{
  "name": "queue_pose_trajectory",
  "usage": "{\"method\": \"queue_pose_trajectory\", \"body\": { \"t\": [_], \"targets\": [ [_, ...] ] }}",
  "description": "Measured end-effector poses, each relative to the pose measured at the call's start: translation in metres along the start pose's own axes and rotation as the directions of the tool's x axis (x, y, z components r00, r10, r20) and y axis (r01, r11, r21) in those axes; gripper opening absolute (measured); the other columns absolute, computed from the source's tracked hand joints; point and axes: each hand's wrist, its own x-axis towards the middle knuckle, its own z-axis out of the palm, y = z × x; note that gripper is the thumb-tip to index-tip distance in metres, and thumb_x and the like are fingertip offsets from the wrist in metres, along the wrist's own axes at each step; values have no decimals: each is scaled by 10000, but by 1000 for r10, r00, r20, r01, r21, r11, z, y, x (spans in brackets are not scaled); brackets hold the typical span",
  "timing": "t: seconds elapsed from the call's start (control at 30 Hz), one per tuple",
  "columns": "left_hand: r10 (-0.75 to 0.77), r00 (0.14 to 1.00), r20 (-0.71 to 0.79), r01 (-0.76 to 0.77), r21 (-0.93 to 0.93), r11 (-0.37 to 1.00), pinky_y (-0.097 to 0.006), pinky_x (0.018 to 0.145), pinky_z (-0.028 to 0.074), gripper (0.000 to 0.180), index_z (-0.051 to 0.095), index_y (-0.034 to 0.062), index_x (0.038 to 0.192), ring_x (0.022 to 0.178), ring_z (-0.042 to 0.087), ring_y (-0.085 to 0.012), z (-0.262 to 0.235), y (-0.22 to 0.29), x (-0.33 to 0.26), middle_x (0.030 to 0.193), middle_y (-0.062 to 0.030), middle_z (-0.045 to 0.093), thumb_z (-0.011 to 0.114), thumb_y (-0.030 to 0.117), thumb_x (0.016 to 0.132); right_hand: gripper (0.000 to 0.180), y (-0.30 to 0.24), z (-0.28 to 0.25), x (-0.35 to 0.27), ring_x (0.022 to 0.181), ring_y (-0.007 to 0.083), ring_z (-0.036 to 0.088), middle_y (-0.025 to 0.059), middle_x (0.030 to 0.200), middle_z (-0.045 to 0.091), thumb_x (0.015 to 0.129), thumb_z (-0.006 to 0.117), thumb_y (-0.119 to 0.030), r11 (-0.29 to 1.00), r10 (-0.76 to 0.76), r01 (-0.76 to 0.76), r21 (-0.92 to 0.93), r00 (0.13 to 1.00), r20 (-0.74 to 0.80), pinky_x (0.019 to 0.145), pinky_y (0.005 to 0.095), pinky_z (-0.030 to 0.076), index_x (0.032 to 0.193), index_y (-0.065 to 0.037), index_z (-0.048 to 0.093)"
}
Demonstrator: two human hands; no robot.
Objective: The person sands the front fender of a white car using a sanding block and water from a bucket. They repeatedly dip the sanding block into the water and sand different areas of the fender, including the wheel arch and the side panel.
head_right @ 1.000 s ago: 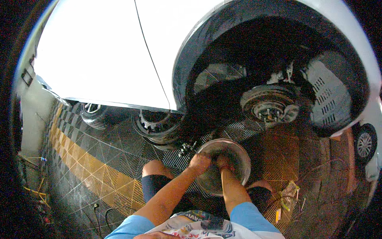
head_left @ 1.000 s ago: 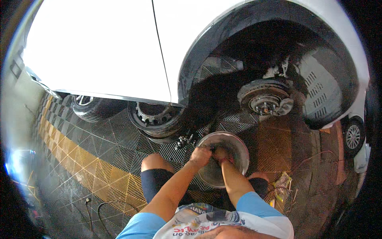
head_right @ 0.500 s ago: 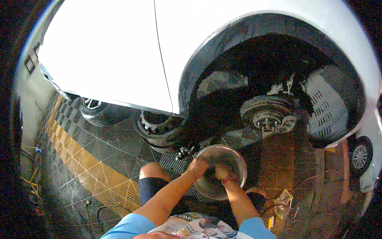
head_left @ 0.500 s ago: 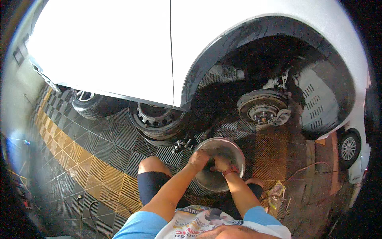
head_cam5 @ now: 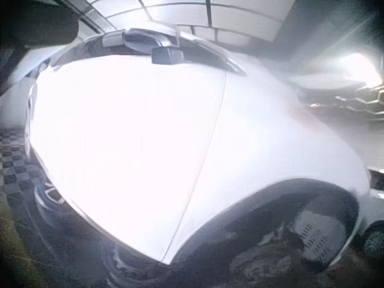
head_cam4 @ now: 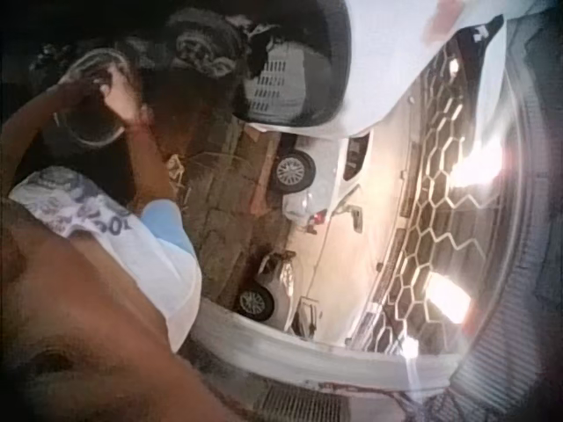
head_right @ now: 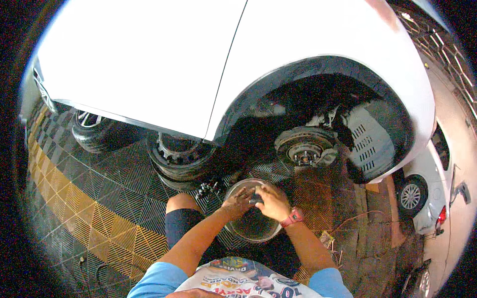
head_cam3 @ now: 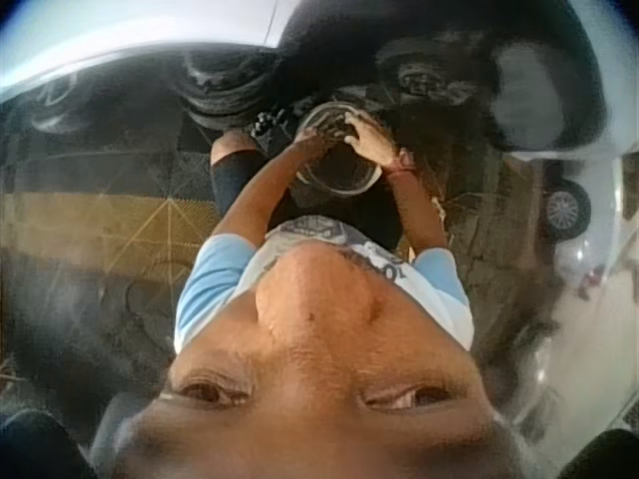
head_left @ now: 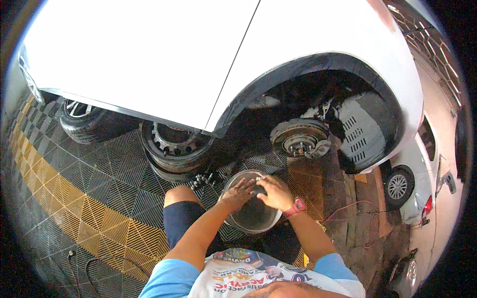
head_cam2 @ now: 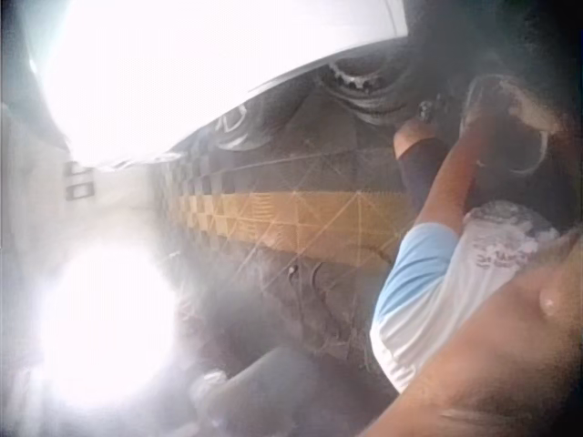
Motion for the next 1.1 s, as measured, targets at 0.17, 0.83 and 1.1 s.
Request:
{"method": "queue_pose_trajectory", "body": {
  "t": [0.17,0.83,1.1],
  "targets": [
    [-199,972,-124,202,8,979,-570,1359,48,605,519,246,1612,1676,119,-331,12,2,-2,1802,-68,223,566,241,1009,498,-70,-154,29,1271,418,563,142,1326,626,809,822,-109,961,-212,92,-262,851,-480,1116,534,463,1283,-118,670],
    [-763,630,-146,455,-726,515,-561,1108,526,710,591,330,1522,1361,536,-545,25,-19,-34,1510,-262,576,629,-10,900,356,-129,-324,205,1272,286,608,6,1447,644,980,687,-247,385,-834,-35,-922,415,-364,1030,493,512,1332,-253,739],
    [-718,690,-91,425,-753,503,-557,1120,519,746,591,294,1533,1355,537,-528,15,-19,-32,1483,-244,594,693,-24,866,392,-125,-317,197,1236,281,608,17,1408,653,959,697,-220,504,-771,-135,-853,375,-515,984,471,508,1349,-267,707]
  ]
}}
